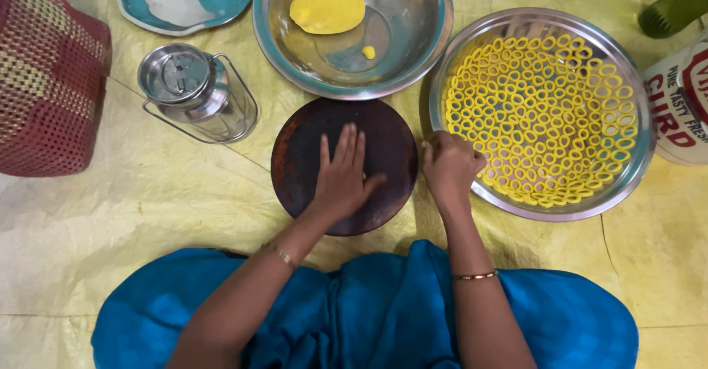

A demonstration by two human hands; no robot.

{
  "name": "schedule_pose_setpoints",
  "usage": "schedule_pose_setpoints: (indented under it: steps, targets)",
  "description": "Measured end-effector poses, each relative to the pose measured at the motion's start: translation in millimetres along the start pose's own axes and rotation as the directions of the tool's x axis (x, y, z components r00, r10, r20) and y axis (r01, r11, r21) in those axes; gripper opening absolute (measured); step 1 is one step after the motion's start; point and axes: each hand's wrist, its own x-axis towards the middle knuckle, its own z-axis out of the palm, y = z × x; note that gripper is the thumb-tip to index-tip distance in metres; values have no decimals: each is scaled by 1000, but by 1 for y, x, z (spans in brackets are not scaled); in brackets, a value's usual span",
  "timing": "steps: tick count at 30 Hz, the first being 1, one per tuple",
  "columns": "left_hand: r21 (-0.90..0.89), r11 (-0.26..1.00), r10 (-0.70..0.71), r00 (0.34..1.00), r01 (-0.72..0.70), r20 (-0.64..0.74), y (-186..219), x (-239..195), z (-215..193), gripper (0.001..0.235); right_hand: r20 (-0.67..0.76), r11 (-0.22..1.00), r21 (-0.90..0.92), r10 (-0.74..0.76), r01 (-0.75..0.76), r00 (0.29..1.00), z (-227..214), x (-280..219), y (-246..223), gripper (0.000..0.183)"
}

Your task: The person rolls small pieces of yellow dough into thin ropes on a wooden board, then joins the ends to form rings and places them on a metal tray. The person repeats this process with multiple dough pieces.

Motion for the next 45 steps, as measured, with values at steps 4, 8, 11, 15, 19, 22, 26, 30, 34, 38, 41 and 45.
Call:
schedule_pose_setpoints:
  steps: [4,8,11,15,19,22,26,30,34,38,41,45]
  targets:
    - [32,997,-68,995,71,-79,-12,39,-6,99,-81,998,-39,-46,43,996,-3,-1,1,15]
    - [-20,990,-136,991,136,-8,0,43,-18,103,-15,999,21,27,-27,1000,-4,1,0,15]
    - [-19,994,-111,994,110,-13,16,46,-19,100,-17,998,54,20,-19,1000,-5,0,-3,15]
    - [66,997,-41,995,47,-88,15,64,-20,92,-32,999,48,3,-2,999,-8,3,-6,16]
    - [150,988,55,997,-46,-53,0,76,-15,85,-27,995,99,34,-31,999,-9,3,-5,16]
    - [219,971,106,994,-99,-23,-12,82,-14,85,-10,994,101,32,-31,999,-11,4,-6,16]
    - [217,971,112,993,-101,-42,-29,99,-11,81,12,992,117,41,-42,999,-12,4,-8,17]
    - [185,982,-16,997,29,-75,-42,122,-8,80,40,992,112,49,-53,998,-13,5,-8,18]
    - [113,994,18,996,-8,-89,-41,105,0,86,-6,992,126,4,-3,1000,-11,4,-7,18]
    - [-44,997,54,998,-56,-40,-18,47,3,89,-9,993,119,-3,4,1000,-7,6,-7,19]
    - [21,983,180,984,-180,2,14,-13,-4,91,16,986,165,0,-3,1000,-8,2,-10,19]
    - [-60,970,236,972,-236,-4,39,-82,-27,92,27,982,187,-29,24,999,-13,0,-19,17]
